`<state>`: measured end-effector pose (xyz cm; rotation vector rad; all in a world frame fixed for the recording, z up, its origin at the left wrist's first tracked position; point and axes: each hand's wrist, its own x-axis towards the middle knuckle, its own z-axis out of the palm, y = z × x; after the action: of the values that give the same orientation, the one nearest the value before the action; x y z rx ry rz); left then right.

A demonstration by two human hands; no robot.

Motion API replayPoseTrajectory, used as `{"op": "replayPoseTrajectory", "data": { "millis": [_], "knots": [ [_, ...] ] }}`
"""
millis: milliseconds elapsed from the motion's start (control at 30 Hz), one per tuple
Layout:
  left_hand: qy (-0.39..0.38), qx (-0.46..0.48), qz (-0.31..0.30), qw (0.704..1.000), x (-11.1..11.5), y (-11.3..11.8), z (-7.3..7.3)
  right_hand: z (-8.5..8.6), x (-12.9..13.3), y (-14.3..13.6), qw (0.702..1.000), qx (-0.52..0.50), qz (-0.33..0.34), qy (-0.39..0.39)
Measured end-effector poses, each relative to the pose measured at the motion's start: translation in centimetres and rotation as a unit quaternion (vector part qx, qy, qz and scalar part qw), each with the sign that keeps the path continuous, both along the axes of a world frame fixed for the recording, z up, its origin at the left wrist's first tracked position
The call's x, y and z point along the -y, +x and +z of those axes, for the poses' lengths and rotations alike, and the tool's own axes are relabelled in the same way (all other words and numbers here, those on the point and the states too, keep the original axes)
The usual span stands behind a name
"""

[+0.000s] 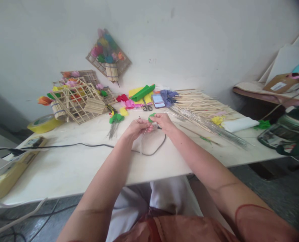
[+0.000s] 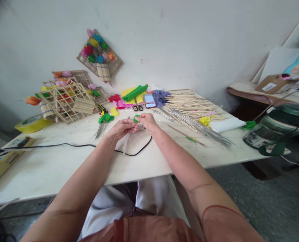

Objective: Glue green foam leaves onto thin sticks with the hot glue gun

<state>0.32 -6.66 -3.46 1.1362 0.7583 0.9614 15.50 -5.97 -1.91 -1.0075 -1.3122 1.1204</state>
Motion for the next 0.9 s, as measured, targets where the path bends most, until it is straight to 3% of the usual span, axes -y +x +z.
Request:
{"op": "replayPoseTrajectory", "data": {
  "millis": [367,700,900],
  "knots": [
    [0.022,-0.002,0.043,0.999,0.6,0.9,0.4,-0.2,0.0,-0.1,1.0,-0.015,-0.023,0.008],
    [0.013,-0.053,0.01,0.998,0.7,0.4,1.0,0.2,0.2,-0.1,0.999,-0.003,-0.04,0.026],
    [0.031,-0.015,0.059,0.998,1.1,1.5,1.1,0.5,0.3,-0.3,0.997,-0.021,-0.065,0.024]
  ]
}}
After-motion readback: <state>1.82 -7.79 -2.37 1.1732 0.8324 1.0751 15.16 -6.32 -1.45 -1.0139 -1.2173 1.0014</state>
